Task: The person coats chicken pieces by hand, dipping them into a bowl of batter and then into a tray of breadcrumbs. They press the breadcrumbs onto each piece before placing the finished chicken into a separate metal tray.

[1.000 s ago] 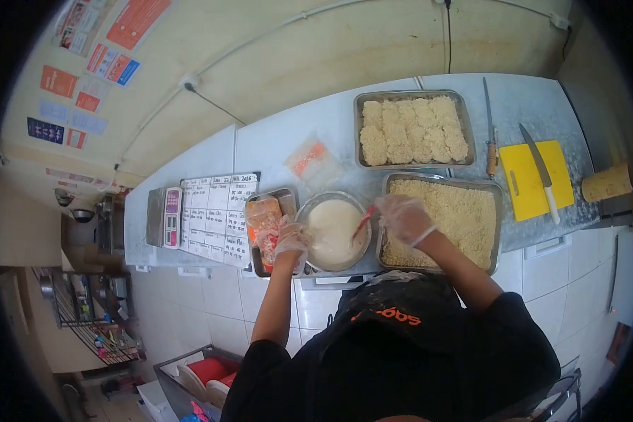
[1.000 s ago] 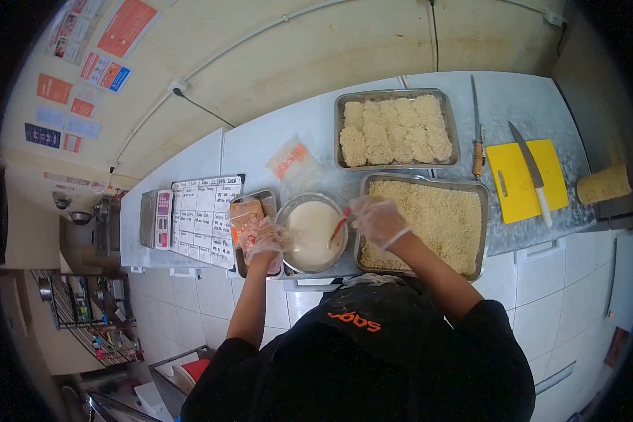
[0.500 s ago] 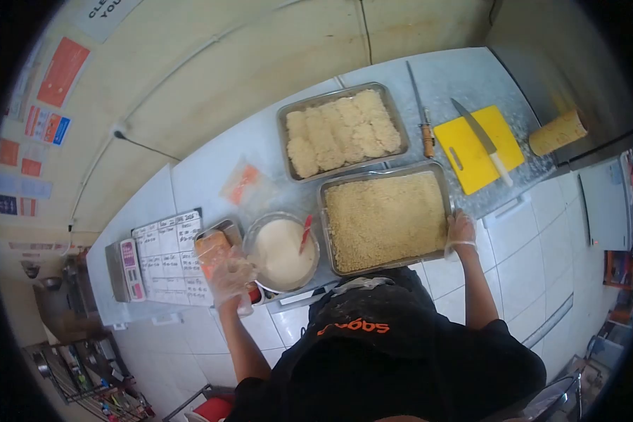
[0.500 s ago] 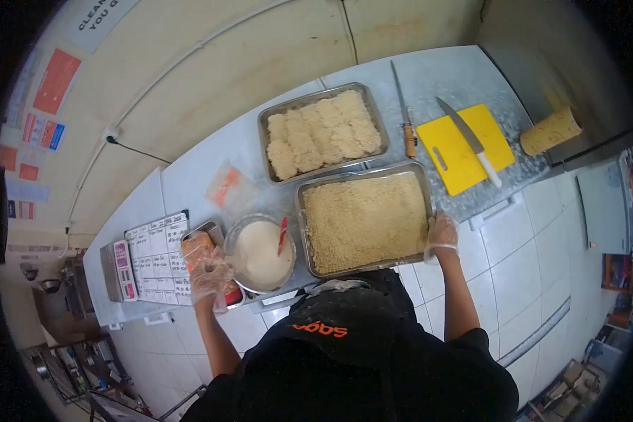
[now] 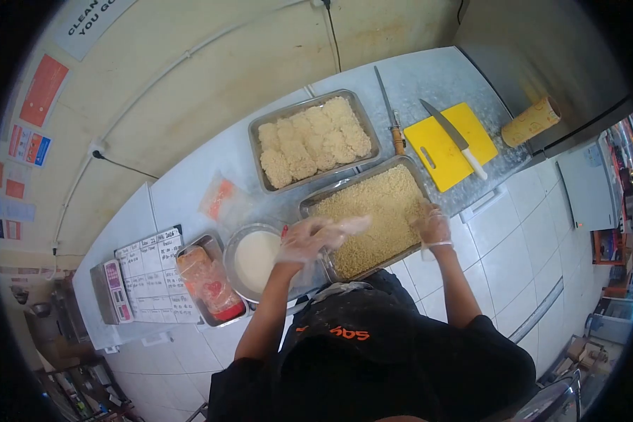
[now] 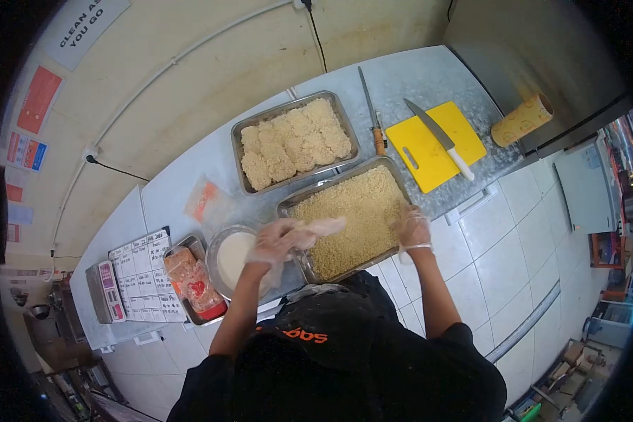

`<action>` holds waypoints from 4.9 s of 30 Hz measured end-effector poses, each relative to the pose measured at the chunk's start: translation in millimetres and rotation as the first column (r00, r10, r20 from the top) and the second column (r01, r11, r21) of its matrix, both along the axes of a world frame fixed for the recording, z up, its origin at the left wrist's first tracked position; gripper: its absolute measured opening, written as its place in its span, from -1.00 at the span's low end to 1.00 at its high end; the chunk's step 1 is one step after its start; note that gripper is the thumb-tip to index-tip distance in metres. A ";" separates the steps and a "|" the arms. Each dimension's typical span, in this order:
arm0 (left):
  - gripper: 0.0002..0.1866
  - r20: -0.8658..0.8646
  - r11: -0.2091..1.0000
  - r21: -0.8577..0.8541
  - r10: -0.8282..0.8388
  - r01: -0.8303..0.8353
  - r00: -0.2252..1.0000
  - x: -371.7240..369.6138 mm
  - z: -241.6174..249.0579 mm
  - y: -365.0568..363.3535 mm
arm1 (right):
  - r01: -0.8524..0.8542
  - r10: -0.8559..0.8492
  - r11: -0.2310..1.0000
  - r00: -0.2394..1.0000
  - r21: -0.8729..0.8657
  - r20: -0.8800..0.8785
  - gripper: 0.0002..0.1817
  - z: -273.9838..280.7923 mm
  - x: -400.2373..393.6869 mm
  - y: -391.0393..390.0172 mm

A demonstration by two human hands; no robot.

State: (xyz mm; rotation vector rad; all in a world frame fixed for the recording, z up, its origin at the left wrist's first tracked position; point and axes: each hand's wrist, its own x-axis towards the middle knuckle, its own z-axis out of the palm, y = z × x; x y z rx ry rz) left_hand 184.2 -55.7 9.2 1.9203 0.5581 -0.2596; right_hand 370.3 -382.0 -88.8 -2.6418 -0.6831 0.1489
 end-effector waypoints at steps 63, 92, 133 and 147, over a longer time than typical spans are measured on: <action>-0.49 -0.674 0.566 0.651 0.126 0.506 0.728 -245.5 -112.6 183.8 | -0.692 0.676 0.717 0.660 0.087 -0.328 -0.18 -8.8 11.0 140.4; -0.48 0.078 0.659 0.560 0.562 -0.502 0.823 -279.0 -108.2 196.2 | -0.887 0.890 0.440 0.452 -0.142 -0.064 -0.54 16.3 -58.9 63.5; -0.68 -0.499 0.150 0.758 -0.495 0.635 0.712 -26.4 330.9 -20.7 | -0.615 0.639 0.722 0.768 -0.318 -0.035 0.07 -13.8 -44.2 154.0; -0.52 0.278 0.988 0.149 -0.005 -0.038 0.960 -102.7 117.2 109.7 | -0.836 0.831 0.548 0.549 -0.039 -0.087 -0.68 -43.8 -31.2 55.5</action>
